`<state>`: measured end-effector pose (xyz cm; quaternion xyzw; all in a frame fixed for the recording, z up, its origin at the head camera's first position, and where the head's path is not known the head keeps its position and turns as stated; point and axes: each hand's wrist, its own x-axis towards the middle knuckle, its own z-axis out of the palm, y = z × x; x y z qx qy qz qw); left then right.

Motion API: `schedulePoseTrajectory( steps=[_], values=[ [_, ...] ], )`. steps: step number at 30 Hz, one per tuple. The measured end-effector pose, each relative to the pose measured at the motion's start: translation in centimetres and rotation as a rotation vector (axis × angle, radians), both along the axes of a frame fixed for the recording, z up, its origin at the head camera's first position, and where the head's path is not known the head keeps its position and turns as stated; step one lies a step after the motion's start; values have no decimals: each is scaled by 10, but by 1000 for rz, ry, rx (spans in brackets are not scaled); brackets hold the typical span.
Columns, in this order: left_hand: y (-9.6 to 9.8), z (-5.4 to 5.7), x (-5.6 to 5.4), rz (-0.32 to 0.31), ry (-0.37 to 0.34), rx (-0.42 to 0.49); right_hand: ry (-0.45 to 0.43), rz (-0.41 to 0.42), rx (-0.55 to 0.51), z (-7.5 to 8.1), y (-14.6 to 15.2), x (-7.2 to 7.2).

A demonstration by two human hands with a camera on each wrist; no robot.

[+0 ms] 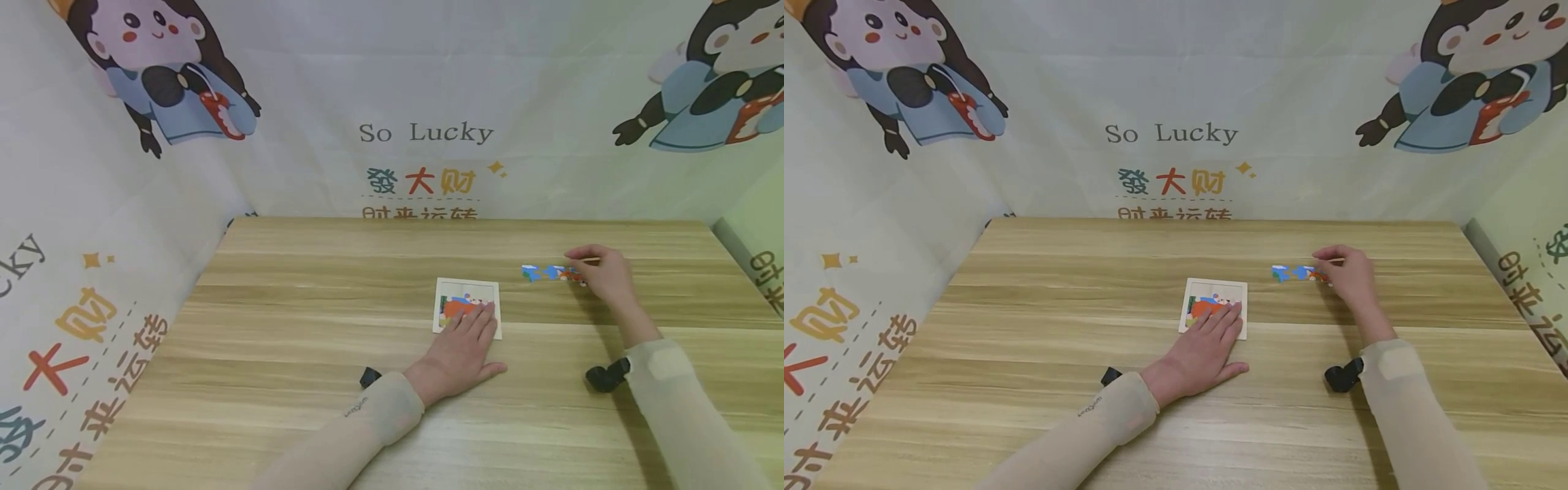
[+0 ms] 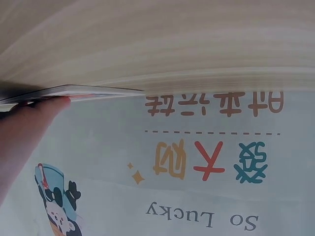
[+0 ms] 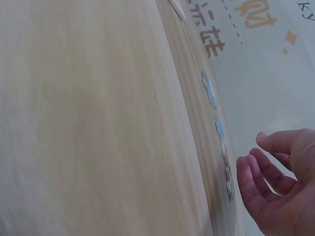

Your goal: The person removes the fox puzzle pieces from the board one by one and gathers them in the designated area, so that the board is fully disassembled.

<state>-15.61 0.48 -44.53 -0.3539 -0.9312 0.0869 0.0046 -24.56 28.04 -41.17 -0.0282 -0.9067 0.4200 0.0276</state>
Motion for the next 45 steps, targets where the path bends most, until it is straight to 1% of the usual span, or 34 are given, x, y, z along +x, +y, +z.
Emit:
schedulePoseTrajectory(
  steps=[5, 11, 15, 20, 24, 28, 32, 36, 45],
  values=[
    [0, 1, 1, -1, 0, 5, 9, 32, -43, -1, -11, 0],
    [0, 0, 1, -9, 15, 9, 30, 65, -22, -1, -23, 0],
    [-1, 1, 1, -8, -17, 4, 44, 87, -19, -1, -31, -1],
    [-4, 4, 1, -16, -74, 22, 16, 121, -32, -1, -42, -2],
    [-7, 3, 0, -42, -83, 45, 2, 154, -27, -1, -53, -2],
    [-9, 2, 0, -55, -93, 70, 17, 175, -16, -3, -65, -4],
    [-7, 2, 1, -47, -96, 83, 16, 206, -23, -3, -79, -5],
    [-6, 1, 2, -35, -95, 93, 4, 244, -54, -3, -91, -5],
    [-5, 0, 3, -8, -113, 72, 9, 299, -53, -5, -111, -3]
  ],
)
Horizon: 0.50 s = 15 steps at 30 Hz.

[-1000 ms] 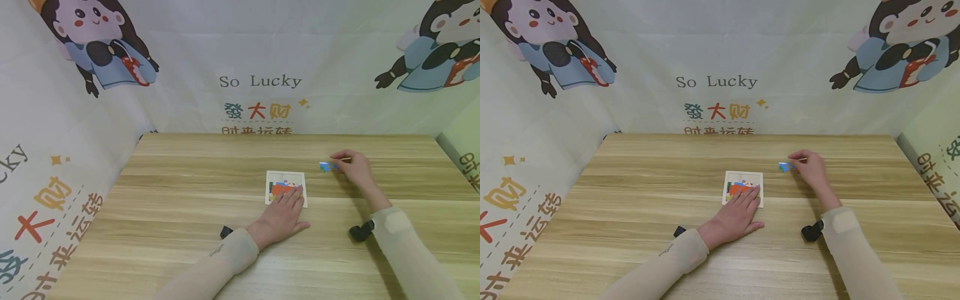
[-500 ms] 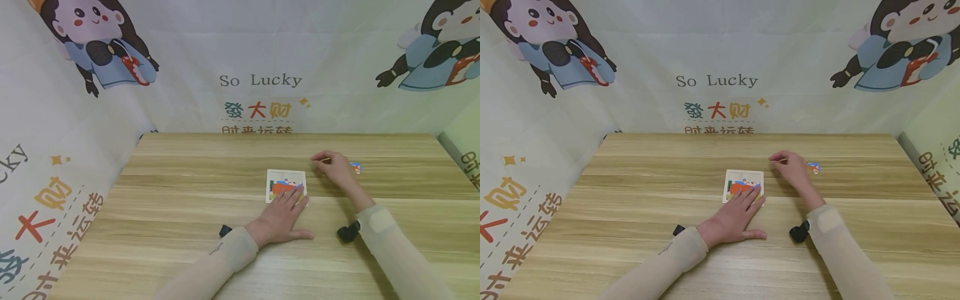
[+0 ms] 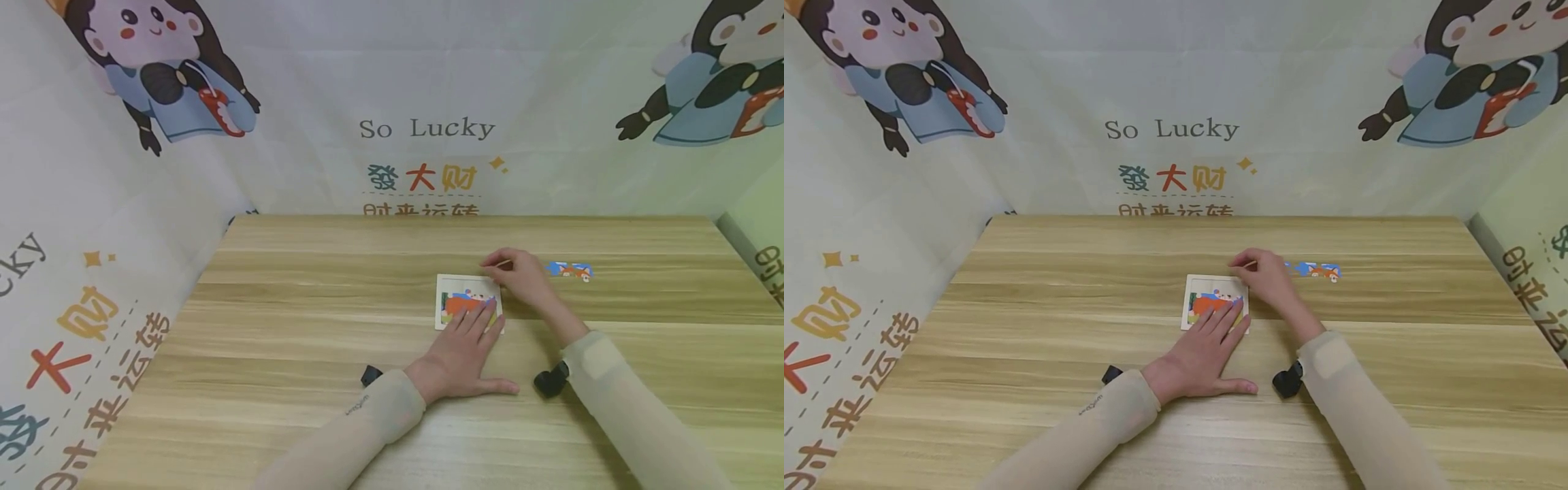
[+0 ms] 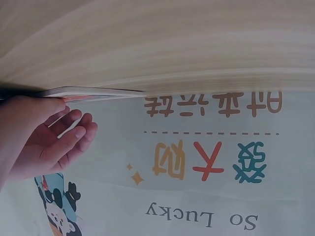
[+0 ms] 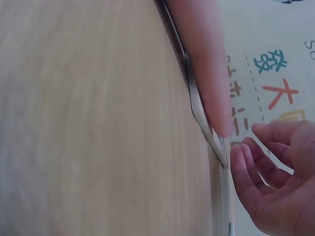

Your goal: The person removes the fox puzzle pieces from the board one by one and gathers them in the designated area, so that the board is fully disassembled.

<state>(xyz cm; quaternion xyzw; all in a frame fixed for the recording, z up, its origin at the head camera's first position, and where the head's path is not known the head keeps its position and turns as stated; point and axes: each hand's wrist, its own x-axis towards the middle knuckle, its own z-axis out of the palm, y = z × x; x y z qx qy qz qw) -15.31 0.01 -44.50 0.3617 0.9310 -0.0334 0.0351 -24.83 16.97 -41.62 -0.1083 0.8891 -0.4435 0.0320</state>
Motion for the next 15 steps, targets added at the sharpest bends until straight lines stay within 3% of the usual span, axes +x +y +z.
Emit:
schedulePoseTrajectory(
  steps=[7, 15],
  values=[
    [0, 0, 0, 1, -6, -18, -6, 80, -23, -3, -9, 1],
    [-3, 0, -1, -27, 6, -3, 34, 228, 43, -7, -16, 2]
  ],
)
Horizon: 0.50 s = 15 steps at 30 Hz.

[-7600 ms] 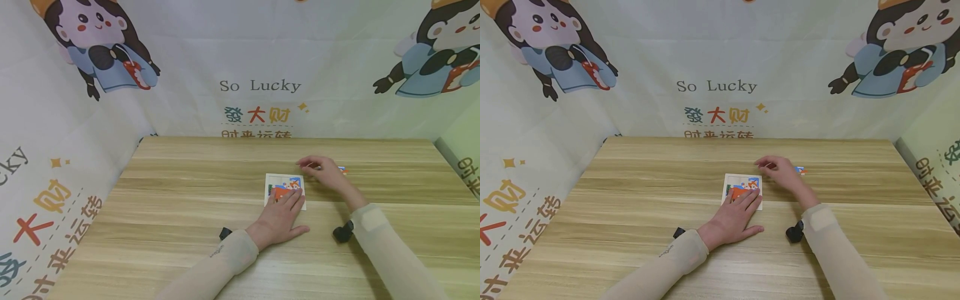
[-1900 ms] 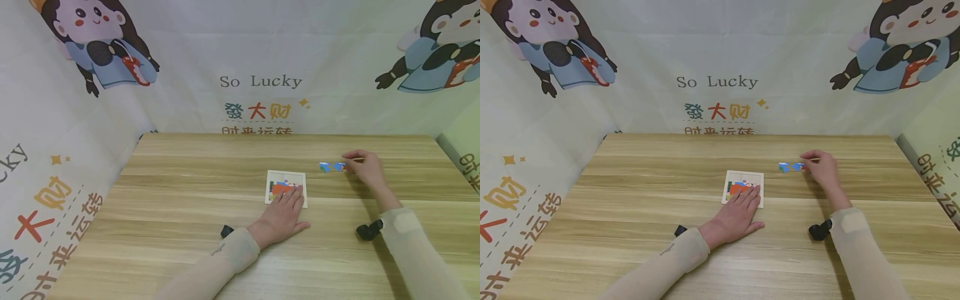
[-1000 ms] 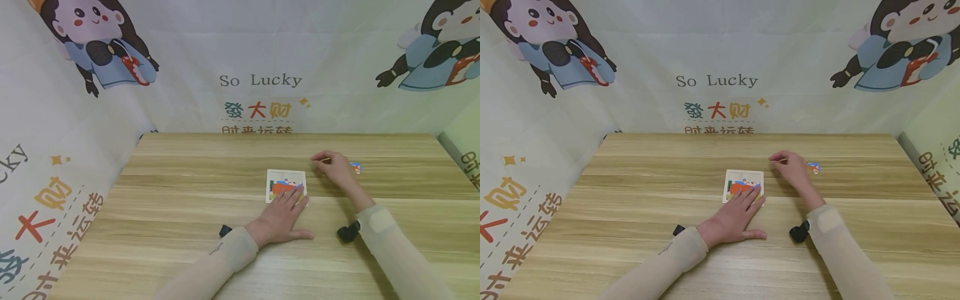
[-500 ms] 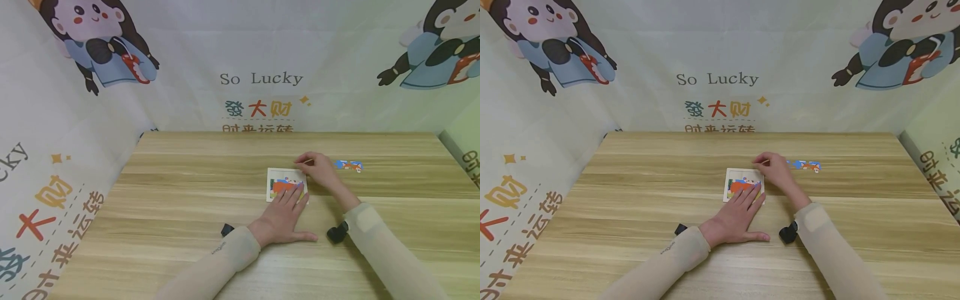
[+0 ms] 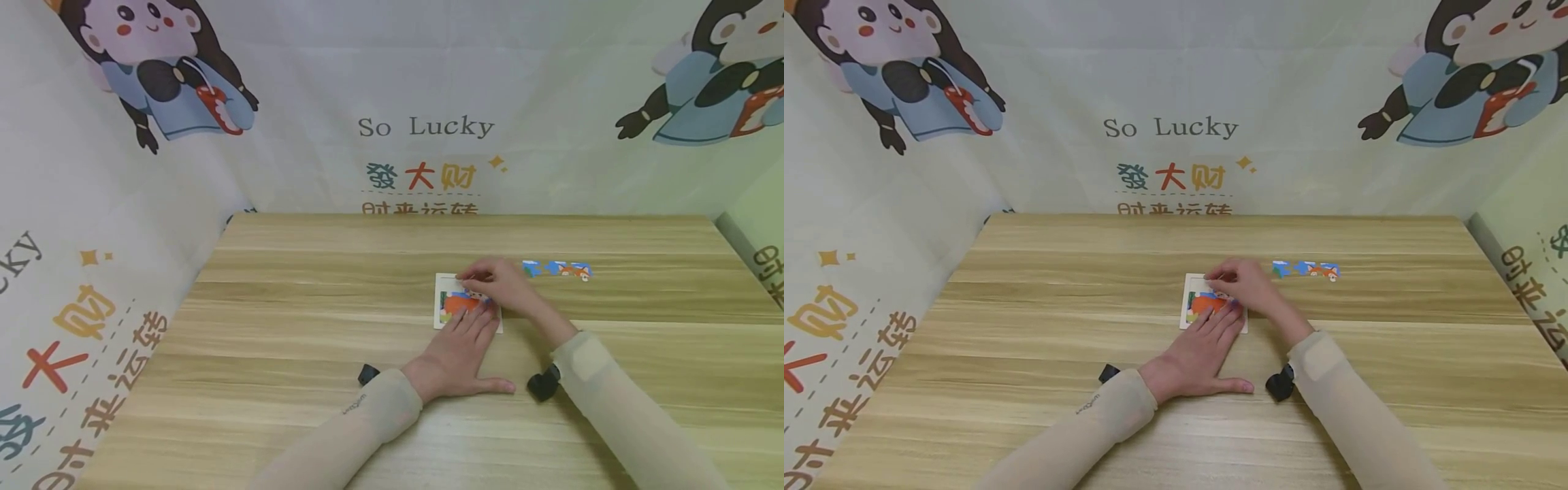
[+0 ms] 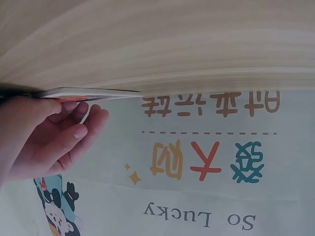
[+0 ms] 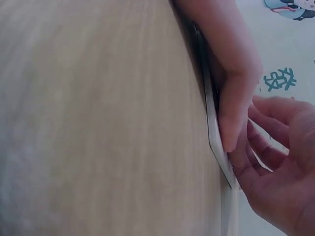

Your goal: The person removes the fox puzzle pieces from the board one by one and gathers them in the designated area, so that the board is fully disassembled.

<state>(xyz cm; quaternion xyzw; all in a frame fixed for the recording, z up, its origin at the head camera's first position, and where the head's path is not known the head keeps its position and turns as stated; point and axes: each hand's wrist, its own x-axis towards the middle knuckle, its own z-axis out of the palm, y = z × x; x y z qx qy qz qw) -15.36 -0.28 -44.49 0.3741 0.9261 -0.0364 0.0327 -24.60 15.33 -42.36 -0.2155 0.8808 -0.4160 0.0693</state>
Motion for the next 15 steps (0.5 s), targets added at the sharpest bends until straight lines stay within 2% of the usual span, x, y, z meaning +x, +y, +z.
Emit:
schedulePoseTrajectory(
  steps=[8, 15],
  values=[
    [-4, 3, -2, -25, -66, -26, -38, 96, 27, -3, -3, 1],
    [-5, 3, -2, -34, -74, -7, -22, 113, 53, -3, -3, 2]
  ],
)
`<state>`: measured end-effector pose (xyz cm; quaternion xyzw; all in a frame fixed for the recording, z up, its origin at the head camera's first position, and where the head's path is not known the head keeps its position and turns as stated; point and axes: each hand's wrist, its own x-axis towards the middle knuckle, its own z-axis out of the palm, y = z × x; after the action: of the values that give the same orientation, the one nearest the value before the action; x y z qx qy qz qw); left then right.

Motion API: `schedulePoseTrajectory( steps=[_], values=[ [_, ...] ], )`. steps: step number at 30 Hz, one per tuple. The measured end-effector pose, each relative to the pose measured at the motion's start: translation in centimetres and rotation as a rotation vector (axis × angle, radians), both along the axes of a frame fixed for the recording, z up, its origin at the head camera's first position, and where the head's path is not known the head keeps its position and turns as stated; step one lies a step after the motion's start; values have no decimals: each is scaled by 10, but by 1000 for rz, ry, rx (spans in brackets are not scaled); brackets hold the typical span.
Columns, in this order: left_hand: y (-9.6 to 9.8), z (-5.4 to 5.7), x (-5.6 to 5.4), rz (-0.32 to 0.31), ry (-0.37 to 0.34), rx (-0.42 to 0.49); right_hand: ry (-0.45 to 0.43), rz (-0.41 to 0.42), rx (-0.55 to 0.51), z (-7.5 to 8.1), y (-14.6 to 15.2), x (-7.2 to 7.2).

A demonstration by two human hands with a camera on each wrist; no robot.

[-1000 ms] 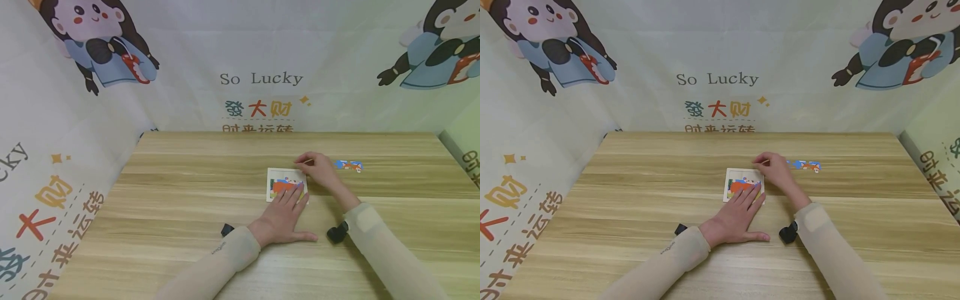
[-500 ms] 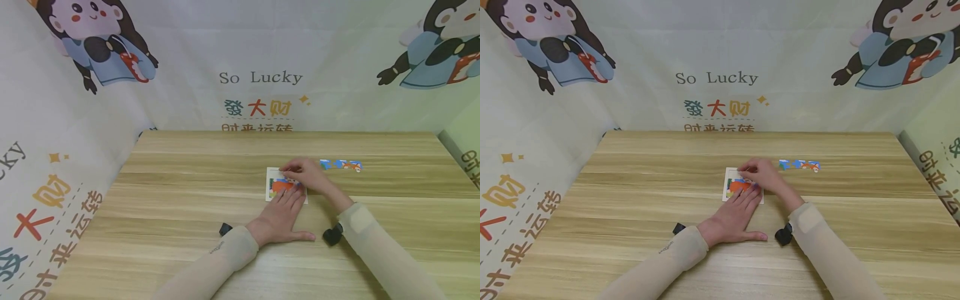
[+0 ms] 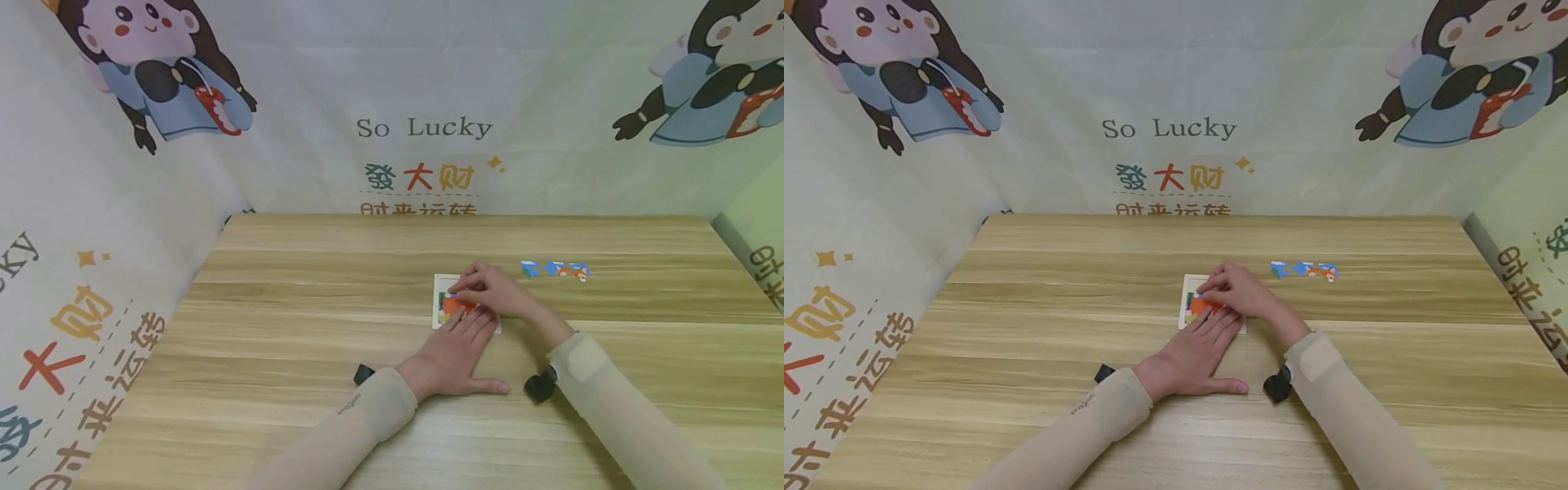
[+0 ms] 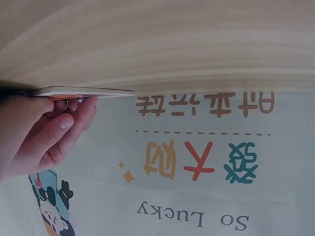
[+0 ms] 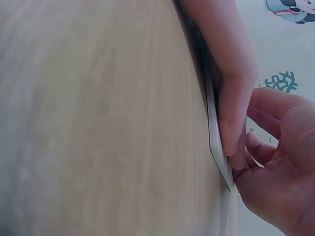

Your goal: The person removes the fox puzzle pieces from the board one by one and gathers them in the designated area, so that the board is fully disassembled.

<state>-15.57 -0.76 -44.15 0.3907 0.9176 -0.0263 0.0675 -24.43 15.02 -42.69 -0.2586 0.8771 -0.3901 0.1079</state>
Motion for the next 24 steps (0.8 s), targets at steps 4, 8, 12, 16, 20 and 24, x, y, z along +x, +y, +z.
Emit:
schedulePoseTrajectory(
  steps=[4, 8, 12, 16, 20, 24],
  values=[
    [0, -1, 0, -1, 2, -1, 0, -3, 2, -1, 0, 0],
    [1, -1, 0, -4, 17, -5, -1, -6, -16, -1, -1, 0],
    [1, -2, -1, -6, 35, -7, -31, -8, -54, 0, -1, 0],
    [1, -3, -1, -3, 36, -16, -69, -15, -82, -2, -2, 0],
    [1, -3, -2, -3, 45, -27, -86, -39, -100, -3, -3, 0],
    [1, -4, -2, -2, 54, -27, -100, -64, -122, -2, -4, 0]
  ],
)
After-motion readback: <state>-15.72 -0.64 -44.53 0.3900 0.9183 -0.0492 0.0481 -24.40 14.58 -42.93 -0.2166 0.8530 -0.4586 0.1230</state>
